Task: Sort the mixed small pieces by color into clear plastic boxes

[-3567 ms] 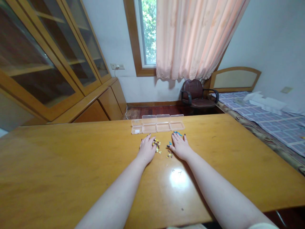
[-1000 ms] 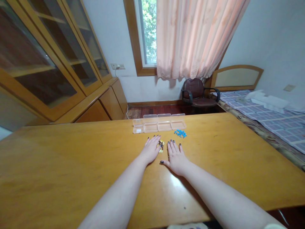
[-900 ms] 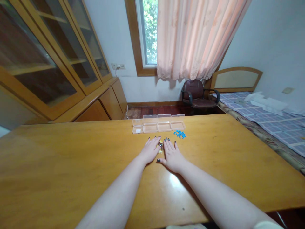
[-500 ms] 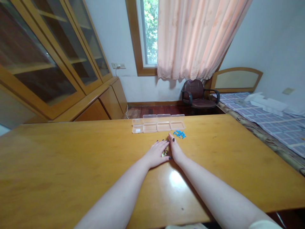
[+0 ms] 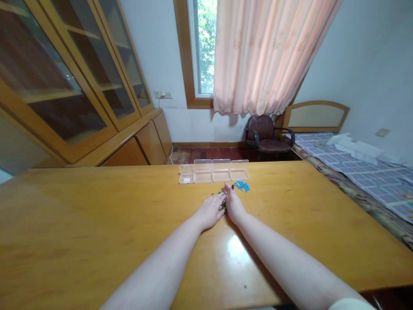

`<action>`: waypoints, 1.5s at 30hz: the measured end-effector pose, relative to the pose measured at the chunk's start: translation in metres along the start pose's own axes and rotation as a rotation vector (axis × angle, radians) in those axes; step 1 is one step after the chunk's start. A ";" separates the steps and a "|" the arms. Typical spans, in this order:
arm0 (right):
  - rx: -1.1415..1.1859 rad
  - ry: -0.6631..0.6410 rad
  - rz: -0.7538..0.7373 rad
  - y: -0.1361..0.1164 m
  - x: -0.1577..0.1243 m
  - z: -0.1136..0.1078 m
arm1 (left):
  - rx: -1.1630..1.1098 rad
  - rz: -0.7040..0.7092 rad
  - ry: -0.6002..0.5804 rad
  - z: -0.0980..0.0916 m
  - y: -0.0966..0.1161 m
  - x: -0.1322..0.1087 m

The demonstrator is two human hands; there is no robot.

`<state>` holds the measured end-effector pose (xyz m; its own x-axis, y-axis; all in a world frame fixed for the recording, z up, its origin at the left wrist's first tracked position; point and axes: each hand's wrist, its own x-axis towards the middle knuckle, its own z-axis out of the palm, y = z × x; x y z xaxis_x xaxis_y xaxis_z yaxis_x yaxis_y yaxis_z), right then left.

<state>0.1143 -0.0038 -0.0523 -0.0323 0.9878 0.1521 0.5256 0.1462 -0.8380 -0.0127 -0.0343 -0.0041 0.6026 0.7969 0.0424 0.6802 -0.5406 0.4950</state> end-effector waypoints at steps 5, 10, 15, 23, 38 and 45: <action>0.480 0.147 0.082 -0.008 -0.006 -0.033 | -0.316 -0.059 0.156 -0.006 -0.018 -0.002; -0.357 -0.153 -0.216 -0.023 -0.013 -0.077 | -0.371 -0.325 0.366 -0.020 -0.040 -0.002; -0.591 -0.248 -0.430 -0.029 -0.013 -0.075 | -0.151 -0.292 0.223 -0.032 -0.036 -0.009; -0.624 -0.240 -0.407 -0.022 -0.012 -0.068 | 0.158 -0.140 0.159 -0.039 -0.020 -0.015; -0.625 -0.203 -0.362 -0.024 -0.014 -0.065 | 0.348 -0.201 0.171 -0.034 -0.013 -0.016; -0.673 -0.223 -0.296 -0.030 -0.012 -0.067 | 0.401 -0.281 0.152 -0.021 -0.007 -0.016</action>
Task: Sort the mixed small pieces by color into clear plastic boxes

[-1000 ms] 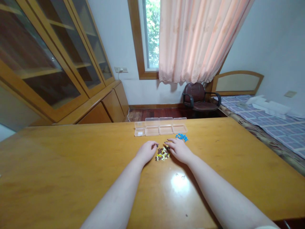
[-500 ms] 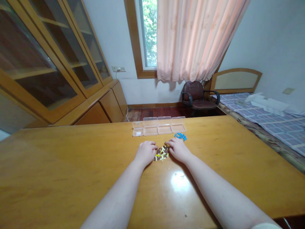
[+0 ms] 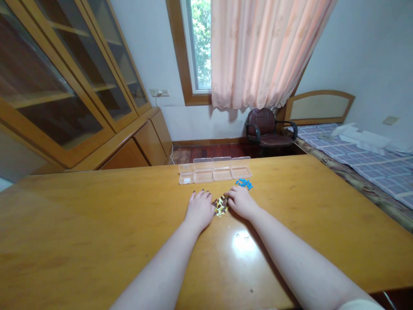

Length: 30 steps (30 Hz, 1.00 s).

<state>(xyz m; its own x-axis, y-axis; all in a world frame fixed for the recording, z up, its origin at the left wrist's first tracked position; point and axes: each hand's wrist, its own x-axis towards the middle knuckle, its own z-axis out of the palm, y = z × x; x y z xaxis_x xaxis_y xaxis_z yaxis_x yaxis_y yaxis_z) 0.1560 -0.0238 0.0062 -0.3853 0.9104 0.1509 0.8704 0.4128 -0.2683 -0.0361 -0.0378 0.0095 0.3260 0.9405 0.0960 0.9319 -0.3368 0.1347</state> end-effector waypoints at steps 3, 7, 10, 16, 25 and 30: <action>0.014 -0.012 -0.003 -0.001 0.000 -0.001 | -0.030 -0.016 -0.047 0.010 -0.003 0.003; 0.091 -0.002 -0.027 -0.001 -0.002 -0.001 | -0.106 0.027 -0.113 0.016 -0.005 0.007; 0.118 0.064 -0.032 -0.001 -0.003 -0.002 | -0.157 0.057 -0.092 0.012 -0.002 0.006; 0.113 0.089 -0.145 0.001 -0.005 0.001 | -0.180 0.118 0.038 0.002 0.002 0.003; 0.122 0.118 -0.051 0.007 -0.001 0.003 | -0.178 0.176 0.012 0.001 0.004 0.003; 0.153 0.100 -0.149 0.002 -0.003 0.001 | -0.213 0.148 0.026 0.005 0.000 0.004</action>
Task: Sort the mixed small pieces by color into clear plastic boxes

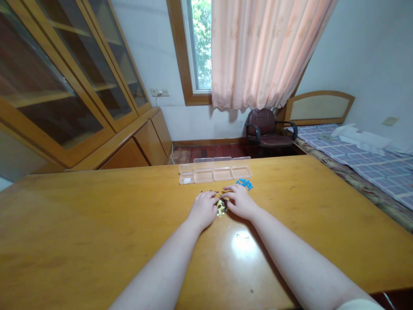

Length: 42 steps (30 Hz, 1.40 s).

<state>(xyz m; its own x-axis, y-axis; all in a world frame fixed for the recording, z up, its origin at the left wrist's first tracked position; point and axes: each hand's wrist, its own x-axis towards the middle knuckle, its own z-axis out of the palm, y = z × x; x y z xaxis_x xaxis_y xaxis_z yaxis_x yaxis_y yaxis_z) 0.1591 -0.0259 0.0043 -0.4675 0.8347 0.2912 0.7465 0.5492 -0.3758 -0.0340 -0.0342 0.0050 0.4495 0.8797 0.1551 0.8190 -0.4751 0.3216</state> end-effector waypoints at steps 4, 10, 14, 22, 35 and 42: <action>-0.039 -0.016 0.066 0.004 0.002 0.004 | -0.031 -0.014 0.011 0.000 -0.001 0.000; -0.035 0.057 0.140 0.010 0.003 0.006 | -0.041 0.025 -0.017 -0.003 0.003 0.000; -0.026 0.052 0.108 0.007 0.002 0.005 | 0.018 -0.029 -0.059 -0.001 0.004 -0.001; -0.090 -0.005 0.149 0.006 0.004 0.007 | 0.024 -0.143 -0.106 0.005 0.000 0.002; -0.039 0.072 0.116 0.014 0.008 0.017 | -0.017 -0.123 -0.043 0.004 -0.002 0.003; -0.009 0.111 0.141 0.020 0.010 0.020 | -0.037 -0.112 -0.026 0.006 -0.003 0.003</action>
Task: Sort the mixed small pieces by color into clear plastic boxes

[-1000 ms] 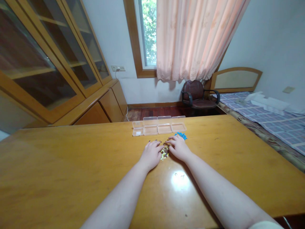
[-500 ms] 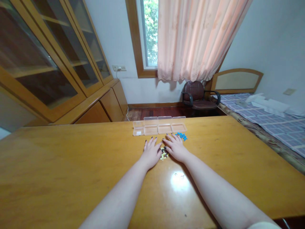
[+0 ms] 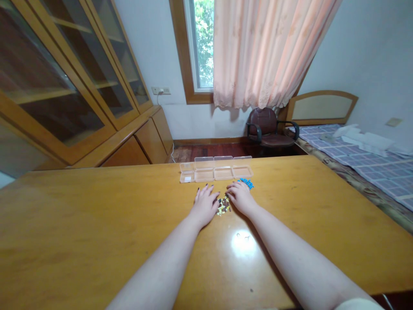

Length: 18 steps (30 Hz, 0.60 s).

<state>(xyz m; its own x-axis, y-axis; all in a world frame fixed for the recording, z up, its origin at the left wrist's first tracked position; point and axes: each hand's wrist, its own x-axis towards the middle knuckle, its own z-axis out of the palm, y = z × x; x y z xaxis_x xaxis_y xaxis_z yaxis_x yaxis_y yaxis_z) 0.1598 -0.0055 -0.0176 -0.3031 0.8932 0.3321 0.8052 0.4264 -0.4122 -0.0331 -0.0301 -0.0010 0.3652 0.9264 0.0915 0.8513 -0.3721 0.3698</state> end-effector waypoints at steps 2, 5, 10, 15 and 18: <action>-0.010 0.018 0.028 0.002 0.001 0.002 | 0.007 0.000 0.001 -0.001 0.000 0.000; -0.017 0.040 0.069 0.005 0.002 0.002 | 0.033 -0.017 0.020 -0.001 0.000 0.000; -0.022 0.050 0.113 0.004 0.003 -0.002 | 0.067 -0.060 0.033 0.002 -0.004 0.001; -0.080 0.056 0.167 -0.003 -0.001 -0.011 | 0.070 -0.055 -0.035 0.002 -0.002 0.000; -0.117 0.023 0.138 -0.006 -0.003 -0.014 | 0.054 -0.018 -0.003 0.001 0.000 0.000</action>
<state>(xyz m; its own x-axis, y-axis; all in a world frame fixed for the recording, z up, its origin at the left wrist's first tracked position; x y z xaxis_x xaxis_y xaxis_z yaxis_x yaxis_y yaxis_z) 0.1634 -0.0129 -0.0042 -0.1749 0.9382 0.2988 0.8924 0.2792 -0.3545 -0.0331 -0.0302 -0.0017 0.3510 0.9327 0.0829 0.8767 -0.3584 0.3207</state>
